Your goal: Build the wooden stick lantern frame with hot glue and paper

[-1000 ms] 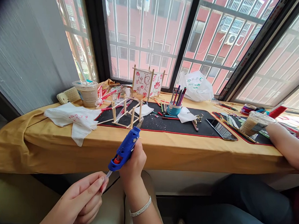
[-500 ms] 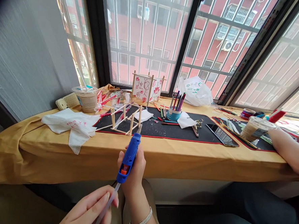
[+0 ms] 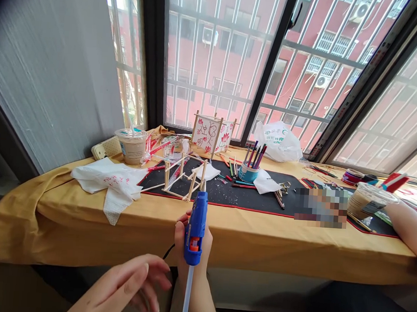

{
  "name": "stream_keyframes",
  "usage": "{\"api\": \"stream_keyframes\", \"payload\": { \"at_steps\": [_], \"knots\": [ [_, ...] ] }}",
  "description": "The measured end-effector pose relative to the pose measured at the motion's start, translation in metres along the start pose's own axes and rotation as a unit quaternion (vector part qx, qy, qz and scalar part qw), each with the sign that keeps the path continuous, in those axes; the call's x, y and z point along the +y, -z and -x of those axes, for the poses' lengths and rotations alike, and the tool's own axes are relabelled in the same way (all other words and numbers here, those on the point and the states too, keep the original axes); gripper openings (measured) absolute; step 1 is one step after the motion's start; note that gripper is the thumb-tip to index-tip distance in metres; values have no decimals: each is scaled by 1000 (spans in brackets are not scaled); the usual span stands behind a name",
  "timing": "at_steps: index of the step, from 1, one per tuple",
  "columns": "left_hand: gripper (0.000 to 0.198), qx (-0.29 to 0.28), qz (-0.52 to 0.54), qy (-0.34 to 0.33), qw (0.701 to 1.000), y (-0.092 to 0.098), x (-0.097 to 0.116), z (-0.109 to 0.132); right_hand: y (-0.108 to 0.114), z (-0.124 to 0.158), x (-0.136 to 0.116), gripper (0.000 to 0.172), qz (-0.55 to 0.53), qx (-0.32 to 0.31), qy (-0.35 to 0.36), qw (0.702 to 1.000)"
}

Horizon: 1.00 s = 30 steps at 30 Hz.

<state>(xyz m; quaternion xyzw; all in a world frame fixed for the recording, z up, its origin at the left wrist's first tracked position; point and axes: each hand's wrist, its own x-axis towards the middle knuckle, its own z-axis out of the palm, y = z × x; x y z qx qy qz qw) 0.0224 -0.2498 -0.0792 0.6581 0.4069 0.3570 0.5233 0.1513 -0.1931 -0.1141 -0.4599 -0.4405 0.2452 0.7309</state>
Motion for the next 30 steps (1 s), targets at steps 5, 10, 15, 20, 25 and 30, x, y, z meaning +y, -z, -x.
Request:
{"api": "stream_keyframes", "payload": {
  "at_steps": [5, 10, 15, 20, 25, 30],
  "knots": [
    [52, 142, -113, -48, 982, 40, 6, -51, 3, -8, 2, 23, 44, -19, -27, 999],
    [35, 276, -228, -88, 929, 60, -4, -121, 8, -18, 7, 22, 101, -54, -24, 993],
    [27, 247, -301, -99, 916, 52, -17, -148, 9, -22, 6, 21, 182, -29, 17, 983],
    [23, 236, -312, -101, 915, 55, -23, -144, 10, -18, 3, 23, 231, -6, 48, 972],
    [20, 214, -289, -113, 926, 51, -21, -131, 13, -15, -6, 18, 273, 15, 83, 958],
    [19, 178, -256, -136, 940, 34, -18, -114, 18, -13, -15, 19, 313, 29, 120, 942]
  ]
}}
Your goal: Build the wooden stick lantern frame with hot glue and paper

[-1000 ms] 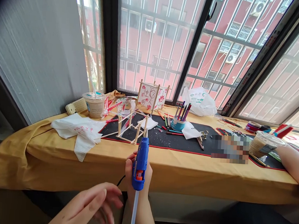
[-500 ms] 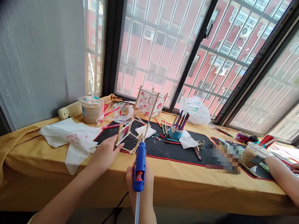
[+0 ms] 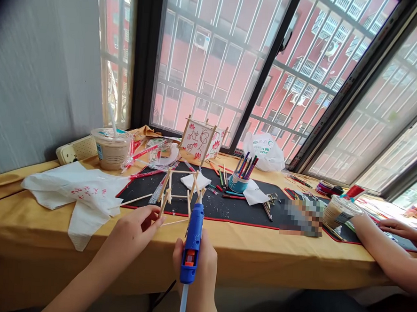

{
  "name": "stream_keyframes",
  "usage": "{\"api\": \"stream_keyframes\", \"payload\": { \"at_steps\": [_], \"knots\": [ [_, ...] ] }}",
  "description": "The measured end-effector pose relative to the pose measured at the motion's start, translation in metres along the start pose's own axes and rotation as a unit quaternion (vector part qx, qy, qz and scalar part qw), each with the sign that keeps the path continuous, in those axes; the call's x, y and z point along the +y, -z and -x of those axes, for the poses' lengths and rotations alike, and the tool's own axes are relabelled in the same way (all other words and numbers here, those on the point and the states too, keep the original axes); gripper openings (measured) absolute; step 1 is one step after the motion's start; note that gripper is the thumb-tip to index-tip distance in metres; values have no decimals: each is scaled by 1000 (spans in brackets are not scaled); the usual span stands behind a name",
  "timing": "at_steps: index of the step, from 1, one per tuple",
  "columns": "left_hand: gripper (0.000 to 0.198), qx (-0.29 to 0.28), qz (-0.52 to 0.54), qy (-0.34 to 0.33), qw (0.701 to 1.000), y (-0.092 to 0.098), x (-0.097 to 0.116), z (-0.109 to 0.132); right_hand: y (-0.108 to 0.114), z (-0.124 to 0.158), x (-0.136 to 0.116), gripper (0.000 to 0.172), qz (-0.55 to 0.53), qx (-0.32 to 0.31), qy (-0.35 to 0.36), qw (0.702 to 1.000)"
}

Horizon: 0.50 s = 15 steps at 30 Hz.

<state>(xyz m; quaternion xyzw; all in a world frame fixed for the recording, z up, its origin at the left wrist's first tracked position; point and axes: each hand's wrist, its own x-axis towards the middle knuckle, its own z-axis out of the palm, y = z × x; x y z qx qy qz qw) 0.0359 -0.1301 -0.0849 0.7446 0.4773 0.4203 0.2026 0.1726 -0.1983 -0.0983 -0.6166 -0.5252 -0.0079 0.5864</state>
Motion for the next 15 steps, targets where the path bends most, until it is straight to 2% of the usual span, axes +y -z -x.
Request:
{"api": "stream_keyframes", "payload": {
  "at_steps": [6, 15],
  "knots": [
    [25, -9, 33, -27, 999, -7, 1, 9, 4, 1, 6, 20, 27, 40, 12, 999],
    [25, -1, 40, -34, 999, -10, -1, 10, 2, -3, 12, 23, 43, 20, -4, 999]
  ]
}}
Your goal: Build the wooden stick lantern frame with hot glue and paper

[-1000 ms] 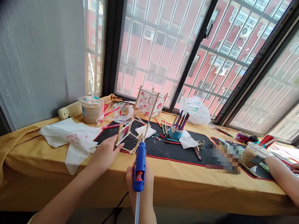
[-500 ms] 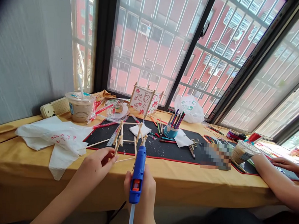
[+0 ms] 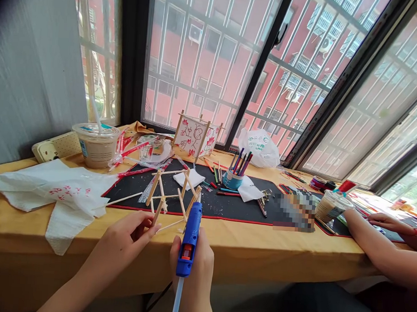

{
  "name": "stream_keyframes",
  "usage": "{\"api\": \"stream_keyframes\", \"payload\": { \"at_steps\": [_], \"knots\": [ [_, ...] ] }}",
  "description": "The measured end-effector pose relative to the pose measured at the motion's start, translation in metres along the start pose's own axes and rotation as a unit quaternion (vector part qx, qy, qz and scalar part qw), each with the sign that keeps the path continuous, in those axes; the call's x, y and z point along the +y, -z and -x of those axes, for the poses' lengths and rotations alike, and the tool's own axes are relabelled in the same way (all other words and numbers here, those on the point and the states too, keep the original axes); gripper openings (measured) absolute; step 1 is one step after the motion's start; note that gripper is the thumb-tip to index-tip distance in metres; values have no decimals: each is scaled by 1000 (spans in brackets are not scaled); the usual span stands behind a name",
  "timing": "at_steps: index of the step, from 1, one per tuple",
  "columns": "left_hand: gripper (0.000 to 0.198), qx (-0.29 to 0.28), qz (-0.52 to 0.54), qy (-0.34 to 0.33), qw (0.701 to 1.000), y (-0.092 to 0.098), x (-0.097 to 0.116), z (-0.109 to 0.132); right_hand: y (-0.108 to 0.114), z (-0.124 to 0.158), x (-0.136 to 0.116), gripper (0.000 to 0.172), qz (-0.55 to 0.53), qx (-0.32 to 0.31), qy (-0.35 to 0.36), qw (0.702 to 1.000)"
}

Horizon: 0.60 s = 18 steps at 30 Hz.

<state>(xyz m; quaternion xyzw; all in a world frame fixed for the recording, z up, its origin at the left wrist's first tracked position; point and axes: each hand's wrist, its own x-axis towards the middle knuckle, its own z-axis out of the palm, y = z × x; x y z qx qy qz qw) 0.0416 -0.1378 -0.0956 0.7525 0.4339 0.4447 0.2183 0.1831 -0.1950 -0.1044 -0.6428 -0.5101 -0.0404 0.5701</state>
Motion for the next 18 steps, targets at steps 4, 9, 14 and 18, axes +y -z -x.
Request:
{"api": "stream_keyframes", "payload": {
  "at_steps": [4, 9, 14, 18],
  "knots": [
    [24, 1, 3, -2, 1000, 0, 1, -1, 1, -1, 0, 23, 0, -12, 10, 1000],
    [24, 5, 2, -12, 1000, 1, 1, -3, 5, -2, 3, 21, 36, -2, 42, 998],
    [23, 12, 1, -31, 999, -1, -3, -1, 15, -6, 1, 21, 55, -26, 53, 997],
    [24, 19, -1, -46, 999, -3, -8, -1, 20, -11, -7, 23, 77, -40, 48, 995]
  ]
}}
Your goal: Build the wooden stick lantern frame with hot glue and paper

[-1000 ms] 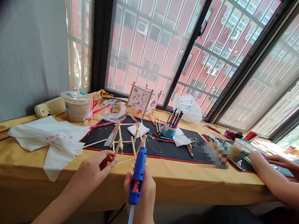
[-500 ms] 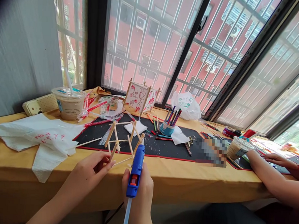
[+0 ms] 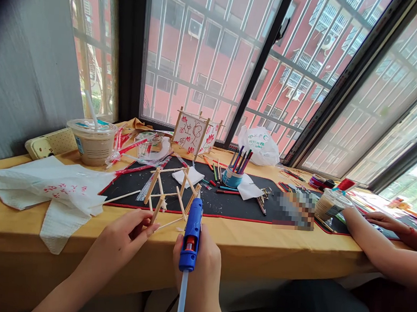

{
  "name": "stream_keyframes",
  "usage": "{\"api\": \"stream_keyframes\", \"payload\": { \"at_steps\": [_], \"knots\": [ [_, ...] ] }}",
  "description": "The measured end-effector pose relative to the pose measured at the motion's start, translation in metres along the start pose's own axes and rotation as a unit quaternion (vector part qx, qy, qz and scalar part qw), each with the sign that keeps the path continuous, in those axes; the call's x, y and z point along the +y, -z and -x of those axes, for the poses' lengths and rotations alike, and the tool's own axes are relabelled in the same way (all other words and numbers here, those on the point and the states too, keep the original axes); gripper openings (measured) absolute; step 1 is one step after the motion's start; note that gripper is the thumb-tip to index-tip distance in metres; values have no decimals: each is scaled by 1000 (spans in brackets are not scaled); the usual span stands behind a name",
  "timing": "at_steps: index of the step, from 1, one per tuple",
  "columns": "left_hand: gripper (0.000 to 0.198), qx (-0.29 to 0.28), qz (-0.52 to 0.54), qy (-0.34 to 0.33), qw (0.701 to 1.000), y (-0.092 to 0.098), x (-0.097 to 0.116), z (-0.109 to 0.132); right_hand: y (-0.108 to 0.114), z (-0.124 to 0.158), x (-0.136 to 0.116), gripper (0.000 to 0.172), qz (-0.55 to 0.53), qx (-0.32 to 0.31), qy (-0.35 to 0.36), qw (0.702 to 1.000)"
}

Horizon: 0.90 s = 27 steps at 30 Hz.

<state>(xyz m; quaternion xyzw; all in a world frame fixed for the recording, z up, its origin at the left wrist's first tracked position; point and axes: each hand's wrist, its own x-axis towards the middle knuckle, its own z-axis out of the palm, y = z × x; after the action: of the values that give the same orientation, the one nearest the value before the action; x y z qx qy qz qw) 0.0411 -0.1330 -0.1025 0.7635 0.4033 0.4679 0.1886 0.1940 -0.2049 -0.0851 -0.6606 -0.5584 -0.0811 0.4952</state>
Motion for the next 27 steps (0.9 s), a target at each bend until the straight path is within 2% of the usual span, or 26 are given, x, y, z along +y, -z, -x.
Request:
{"api": "stream_keyframes", "payload": {
  "at_steps": [3, 6, 10, 14, 17, 21, 27],
  "knots": [
    [24, -1, -2, -11, 1000, 0, 0, 0, 5, -4, -6, 25, 0, -11, -29, 1000],
    [22, 0, -6, -20, 1000, 0, 1, 0, 11, -6, -10, 27, -38, -34, -101, 994],
    [21, 2, -7, -28, 1000, 0, 1, 1, 21, -8, -14, 33, -130, -61, -220, 965],
    [23, 5, -5, -40, 999, 0, 0, 0, 26, -9, -17, 35, -192, -68, -287, 936],
    [25, 5, -5, -47, 999, 1, 0, -1, 26, -12, -17, 36, -190, -95, -312, 926],
    [28, 4, -3, -55, 998, 1, -1, 0, 29, -16, -15, 38, -217, -117, -312, 917],
    [27, 4, -3, -56, 998, -1, -3, 1, 35, -16, -17, 39, -269, -97, -313, 906]
  ]
}}
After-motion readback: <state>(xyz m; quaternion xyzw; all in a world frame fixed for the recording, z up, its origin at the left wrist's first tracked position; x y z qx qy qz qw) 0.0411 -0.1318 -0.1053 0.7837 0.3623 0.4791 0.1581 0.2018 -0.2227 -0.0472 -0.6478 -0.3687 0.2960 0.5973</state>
